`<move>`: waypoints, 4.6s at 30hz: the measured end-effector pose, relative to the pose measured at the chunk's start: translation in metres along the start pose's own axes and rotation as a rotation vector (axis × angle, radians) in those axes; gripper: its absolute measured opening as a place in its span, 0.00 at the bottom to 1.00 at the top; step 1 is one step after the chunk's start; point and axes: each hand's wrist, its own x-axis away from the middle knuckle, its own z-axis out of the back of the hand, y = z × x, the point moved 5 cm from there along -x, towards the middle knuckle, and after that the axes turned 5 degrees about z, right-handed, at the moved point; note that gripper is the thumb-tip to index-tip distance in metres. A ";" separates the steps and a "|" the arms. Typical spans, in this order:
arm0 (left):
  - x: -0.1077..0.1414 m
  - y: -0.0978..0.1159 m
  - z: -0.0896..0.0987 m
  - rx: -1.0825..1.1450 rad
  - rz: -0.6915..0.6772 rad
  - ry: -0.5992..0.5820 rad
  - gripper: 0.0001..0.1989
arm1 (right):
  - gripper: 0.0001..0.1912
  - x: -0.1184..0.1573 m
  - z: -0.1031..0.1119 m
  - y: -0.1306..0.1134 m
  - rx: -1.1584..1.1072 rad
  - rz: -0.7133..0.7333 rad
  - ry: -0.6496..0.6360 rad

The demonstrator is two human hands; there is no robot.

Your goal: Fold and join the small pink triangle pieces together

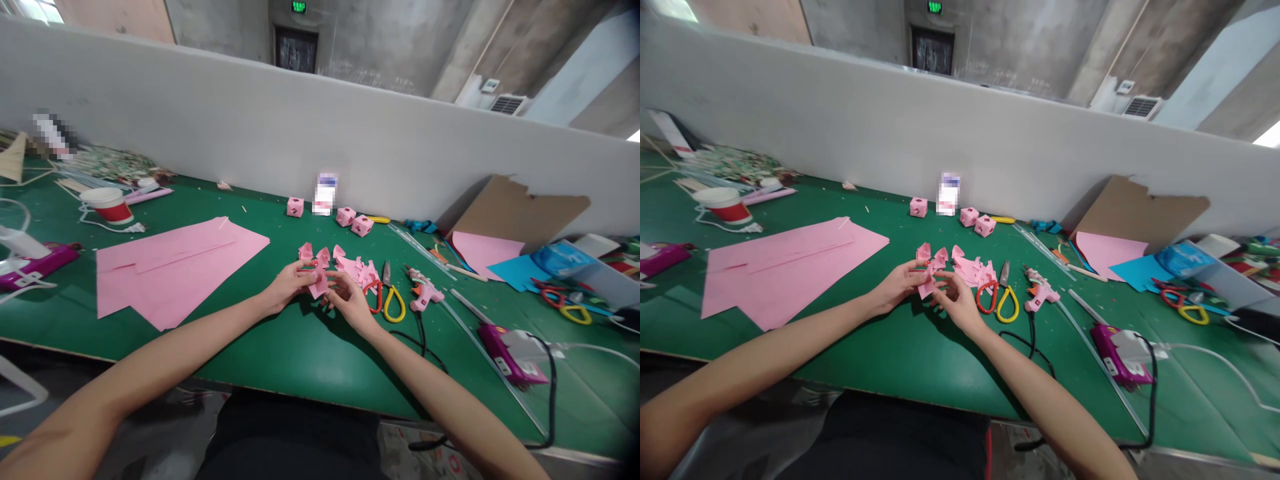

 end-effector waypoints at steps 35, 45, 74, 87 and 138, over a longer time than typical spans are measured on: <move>0.008 0.000 -0.015 -0.152 0.026 -0.111 0.27 | 0.19 -0.002 0.006 0.000 0.136 -0.036 0.080; 0.002 0.006 -0.002 -0.271 -0.168 0.033 0.26 | 0.19 -0.005 0.012 0.002 0.114 -0.035 0.133; 0.017 0.013 -0.016 -0.517 -0.305 0.040 0.26 | 0.21 -0.004 0.014 -0.004 0.139 -0.050 0.146; 0.018 0.011 -0.018 -0.613 -0.317 0.023 0.25 | 0.18 -0.004 0.013 -0.001 0.119 -0.036 0.115; 0.011 0.012 -0.011 -0.513 -0.264 0.071 0.27 | 0.17 -0.007 0.014 0.004 0.104 -0.099 0.123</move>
